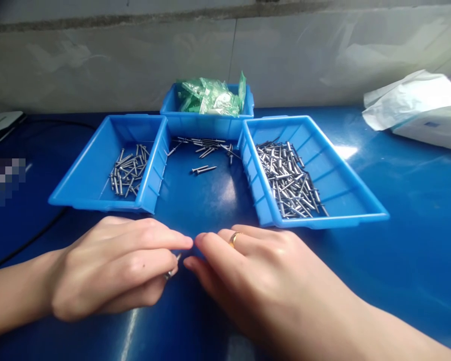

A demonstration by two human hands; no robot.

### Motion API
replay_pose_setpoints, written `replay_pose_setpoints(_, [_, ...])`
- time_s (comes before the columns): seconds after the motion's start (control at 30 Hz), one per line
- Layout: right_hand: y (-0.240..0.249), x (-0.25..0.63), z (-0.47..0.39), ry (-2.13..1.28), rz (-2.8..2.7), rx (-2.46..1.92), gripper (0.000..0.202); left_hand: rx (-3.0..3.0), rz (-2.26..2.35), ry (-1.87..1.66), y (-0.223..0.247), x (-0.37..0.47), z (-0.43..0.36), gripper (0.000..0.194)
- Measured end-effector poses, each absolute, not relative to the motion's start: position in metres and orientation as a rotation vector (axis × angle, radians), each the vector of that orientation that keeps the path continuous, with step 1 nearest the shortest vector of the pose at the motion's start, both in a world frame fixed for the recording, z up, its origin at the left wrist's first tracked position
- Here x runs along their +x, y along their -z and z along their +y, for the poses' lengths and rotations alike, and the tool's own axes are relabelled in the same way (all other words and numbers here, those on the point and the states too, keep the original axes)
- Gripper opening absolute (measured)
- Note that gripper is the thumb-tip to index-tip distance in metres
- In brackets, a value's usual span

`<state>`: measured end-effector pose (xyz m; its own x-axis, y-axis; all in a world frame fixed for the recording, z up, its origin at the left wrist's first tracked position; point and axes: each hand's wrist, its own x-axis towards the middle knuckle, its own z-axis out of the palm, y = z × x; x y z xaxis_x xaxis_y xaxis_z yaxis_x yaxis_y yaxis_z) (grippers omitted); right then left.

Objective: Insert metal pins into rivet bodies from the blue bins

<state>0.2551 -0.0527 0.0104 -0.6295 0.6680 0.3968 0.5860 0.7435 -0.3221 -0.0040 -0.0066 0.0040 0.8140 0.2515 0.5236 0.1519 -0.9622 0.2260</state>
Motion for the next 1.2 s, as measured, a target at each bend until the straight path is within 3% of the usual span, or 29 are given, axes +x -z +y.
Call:
replay_pose_setpoints(0.23, [-0.017,0.259,-0.058,-0.288,-2.455,-0.934,0.045,2.849,0.442,-0.987,0.010,-0.002,-0.010,0.024])
replay_pose_setpoints(0.57, [-0.008,0.264,-0.058,-0.258,-2.439,-0.943,0.035,2.983,0.461,-0.797,-0.003,-0.004,-0.008,0.034])
replay_pose_setpoints(0.9, [0.001,0.262,-0.063,-0.381,-2.467,-0.946,0.034,2.859,0.540,-0.972,0.011,-0.004,-0.018,0.015])
replay_pose_setpoints(1.13, [0.012,0.274,-0.069,-0.229,-2.457,-1.087,0.017,2.986,0.543,-0.860,0.003,-0.003,-0.014,0.033])
replay_pose_setpoints(1.2, [0.016,0.278,-0.072,-0.207,-2.470,-1.115,0.022,3.020,0.529,-0.758,-0.001,-0.004,-0.011,0.032])
